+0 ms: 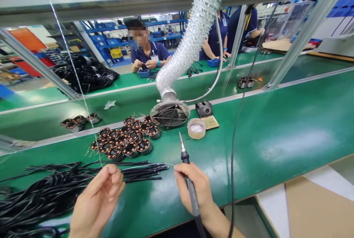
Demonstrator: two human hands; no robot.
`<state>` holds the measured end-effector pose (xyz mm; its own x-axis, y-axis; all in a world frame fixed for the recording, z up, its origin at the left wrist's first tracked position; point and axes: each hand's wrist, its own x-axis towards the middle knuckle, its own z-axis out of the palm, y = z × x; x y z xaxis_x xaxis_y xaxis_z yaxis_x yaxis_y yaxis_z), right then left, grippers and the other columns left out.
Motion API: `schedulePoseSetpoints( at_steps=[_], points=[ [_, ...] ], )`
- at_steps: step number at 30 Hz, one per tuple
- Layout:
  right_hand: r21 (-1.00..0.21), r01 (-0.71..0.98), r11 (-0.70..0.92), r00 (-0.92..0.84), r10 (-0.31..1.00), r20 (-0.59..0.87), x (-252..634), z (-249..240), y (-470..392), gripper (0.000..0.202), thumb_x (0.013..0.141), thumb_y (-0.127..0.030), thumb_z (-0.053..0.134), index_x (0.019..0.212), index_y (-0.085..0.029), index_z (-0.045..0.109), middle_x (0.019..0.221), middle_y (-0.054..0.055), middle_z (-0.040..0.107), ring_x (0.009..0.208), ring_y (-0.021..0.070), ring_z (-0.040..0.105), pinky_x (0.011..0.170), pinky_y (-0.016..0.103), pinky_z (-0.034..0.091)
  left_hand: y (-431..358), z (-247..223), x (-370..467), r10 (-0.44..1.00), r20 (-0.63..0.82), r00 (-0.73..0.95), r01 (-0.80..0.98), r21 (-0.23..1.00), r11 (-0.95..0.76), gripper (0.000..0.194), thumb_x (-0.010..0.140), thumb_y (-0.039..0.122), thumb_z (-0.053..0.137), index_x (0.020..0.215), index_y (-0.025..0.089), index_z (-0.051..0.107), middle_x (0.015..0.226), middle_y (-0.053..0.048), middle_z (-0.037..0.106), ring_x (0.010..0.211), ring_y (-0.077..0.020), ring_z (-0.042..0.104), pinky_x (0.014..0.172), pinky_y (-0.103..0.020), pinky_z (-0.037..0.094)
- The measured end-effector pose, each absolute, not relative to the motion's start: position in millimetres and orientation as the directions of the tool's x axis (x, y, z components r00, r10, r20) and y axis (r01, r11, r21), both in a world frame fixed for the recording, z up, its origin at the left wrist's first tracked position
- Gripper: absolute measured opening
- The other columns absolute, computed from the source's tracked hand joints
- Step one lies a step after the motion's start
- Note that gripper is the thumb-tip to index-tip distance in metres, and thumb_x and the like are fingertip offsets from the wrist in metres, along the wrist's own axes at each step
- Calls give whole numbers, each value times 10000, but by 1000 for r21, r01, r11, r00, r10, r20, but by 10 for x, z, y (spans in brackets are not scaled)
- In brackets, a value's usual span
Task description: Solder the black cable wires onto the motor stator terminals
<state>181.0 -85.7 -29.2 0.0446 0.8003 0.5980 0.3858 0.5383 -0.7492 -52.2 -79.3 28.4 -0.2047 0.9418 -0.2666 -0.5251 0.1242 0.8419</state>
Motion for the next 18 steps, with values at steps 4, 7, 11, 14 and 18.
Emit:
schedulePoseSetpoints(
  at_steps=[4, 7, 11, 14, 18],
  points=[
    [-849, 266, 457, 134, 854, 502, 1775, -349, -840, 211, 889, -180, 638, 1090, -239, 612, 975, 38, 708, 735, 141, 703, 650, 235, 612, -858, 279, -521, 952, -248, -178, -514, 848, 125, 300, 696, 377, 823, 726, 157, 622, 572, 37, 548, 414, -51, 429, 371, -147, 374],
    [-877, 225, 424, 153, 874, 462, 1786, -375, -853, 138, 907, -188, 625, 1035, -240, 614, 874, 11, 721, 658, 134, 706, 604, 221, 615, -900, 278, -517, 961, -221, -164, -517, 849, 107, 279, 752, 375, 788, 743, 156, 615, 570, 40, 558, 413, -44, 433, 392, -143, 368],
    [-820, 354, 450, 59, 864, 500, 1857, -375, -885, 128, 882, -255, 673, 1006, -240, 644, 835, -1, 738, 661, 145, 719, 641, 211, 613, -897, 262, -512, 956, -203, -213, -529, 846, 61, 321, 731, 399, 801, 736, 150, 598, 559, 40, 584, 378, -32, 414, 375, -135, 328],
    [-726, 445, 525, -17, 815, 580, 1896, -365, -893, 73, 884, -303, 678, 924, -244, 665, 770, -27, 727, 587, 117, 697, 594, 160, 577, -896, 262, -505, 945, -203, -257, -533, 845, 37, 350, 714, 416, 807, 727, 143, 588, 572, 29, 613, 356, -22, 404, 360, -129, 295],
    [-659, 488, 572, -78, 780, 620, 1895, -399, -881, 96, 917, -326, 648, 948, -235, 656, 775, -28, 728, 576, 104, 697, 625, 148, 568, -905, 269, -514, 942, -210, -263, -536, 843, 38, 359, 711, 424, 803, 727, 143, 579, 586, 21, 625, 350, -21, 399, 356, -131, 274]
  ],
)
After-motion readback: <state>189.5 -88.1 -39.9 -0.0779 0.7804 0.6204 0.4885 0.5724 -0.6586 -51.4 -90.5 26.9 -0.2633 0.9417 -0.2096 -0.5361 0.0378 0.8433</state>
